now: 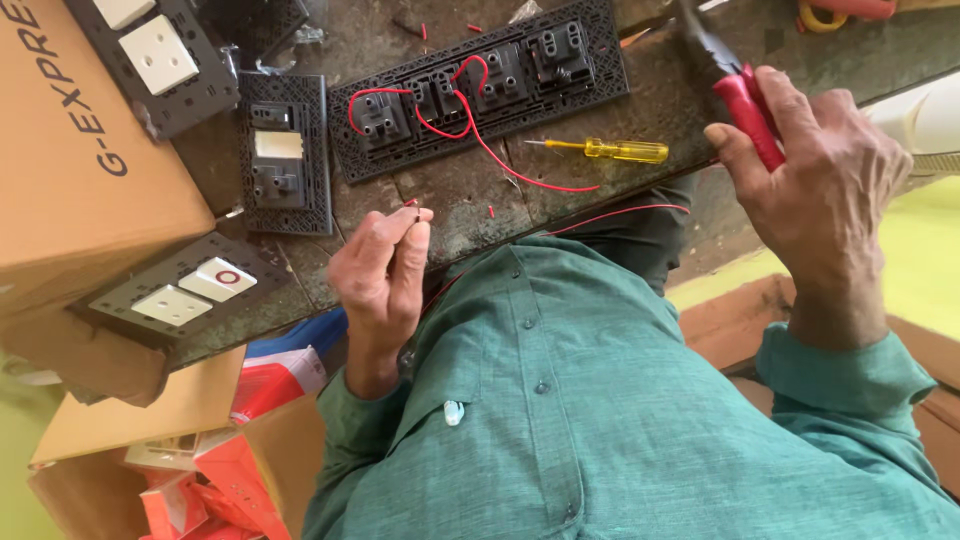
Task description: The person wires electrical switchboards by stripping red wires with pliers and securing them into the terminals of switches and sockets using a screwdriver.
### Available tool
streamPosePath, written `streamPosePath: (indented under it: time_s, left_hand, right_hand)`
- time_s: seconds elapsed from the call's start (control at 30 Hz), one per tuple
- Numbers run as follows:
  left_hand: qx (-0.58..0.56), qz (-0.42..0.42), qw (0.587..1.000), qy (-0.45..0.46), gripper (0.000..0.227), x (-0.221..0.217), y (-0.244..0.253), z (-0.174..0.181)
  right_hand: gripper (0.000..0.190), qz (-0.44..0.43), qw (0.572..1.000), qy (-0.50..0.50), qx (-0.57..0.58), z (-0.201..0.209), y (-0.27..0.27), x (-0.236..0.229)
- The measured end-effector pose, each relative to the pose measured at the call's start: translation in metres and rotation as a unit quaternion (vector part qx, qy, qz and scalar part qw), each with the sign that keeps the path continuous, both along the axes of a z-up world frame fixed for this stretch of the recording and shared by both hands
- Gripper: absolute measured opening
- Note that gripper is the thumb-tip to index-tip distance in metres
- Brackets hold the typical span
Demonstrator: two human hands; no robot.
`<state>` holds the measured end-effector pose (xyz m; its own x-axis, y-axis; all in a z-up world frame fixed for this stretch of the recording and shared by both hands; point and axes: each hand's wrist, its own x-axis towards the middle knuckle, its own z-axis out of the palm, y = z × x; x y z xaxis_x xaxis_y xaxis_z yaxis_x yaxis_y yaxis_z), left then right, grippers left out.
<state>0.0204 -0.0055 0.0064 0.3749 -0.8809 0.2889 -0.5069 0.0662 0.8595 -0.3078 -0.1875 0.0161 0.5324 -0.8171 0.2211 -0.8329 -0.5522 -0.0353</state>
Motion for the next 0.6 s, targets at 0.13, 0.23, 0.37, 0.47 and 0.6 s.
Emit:
streamPosePath:
  time_s: [0.13, 0.23, 0.37, 0.47, 0.6]
  left_hand:
    - [-0.003, 0.006, 0.998, -0.068, 0.011, -0.002, -0.008, -0.008]
    - [-0.036, 0.005, 0.996, -0.087, 0.012, 0.0, -0.014, -0.007]
    - [-0.056, 0.009, 0.993, -0.103, 0.016, 0.0, -0.016, -0.007]
    - [-0.063, 0.008, 0.99, -0.125, 0.018, 0.001, -0.019, -0.011]
    - [-0.071, -0.001, 0.987, -0.145, 0.019, 0.001, -0.018, -0.014]
  right_hand:
    - [0.049, 0.036, 0.998, 0.01, -0.057, -0.01, -0.01, -0.004]
    - [0.046, 0.055, 0.993, 0.019, -0.102, -0.009, -0.025, 0.007]
    - [0.035, 0.072, 0.988, 0.02, -0.132, 0.0, -0.022, 0.022]
    - [0.019, 0.168, 0.971, 0.065, -0.157, 0.004, -0.014, 0.045]
    - [0.022, 0.239, 0.966, -0.094, -0.012, 0.007, -0.002, 0.086]
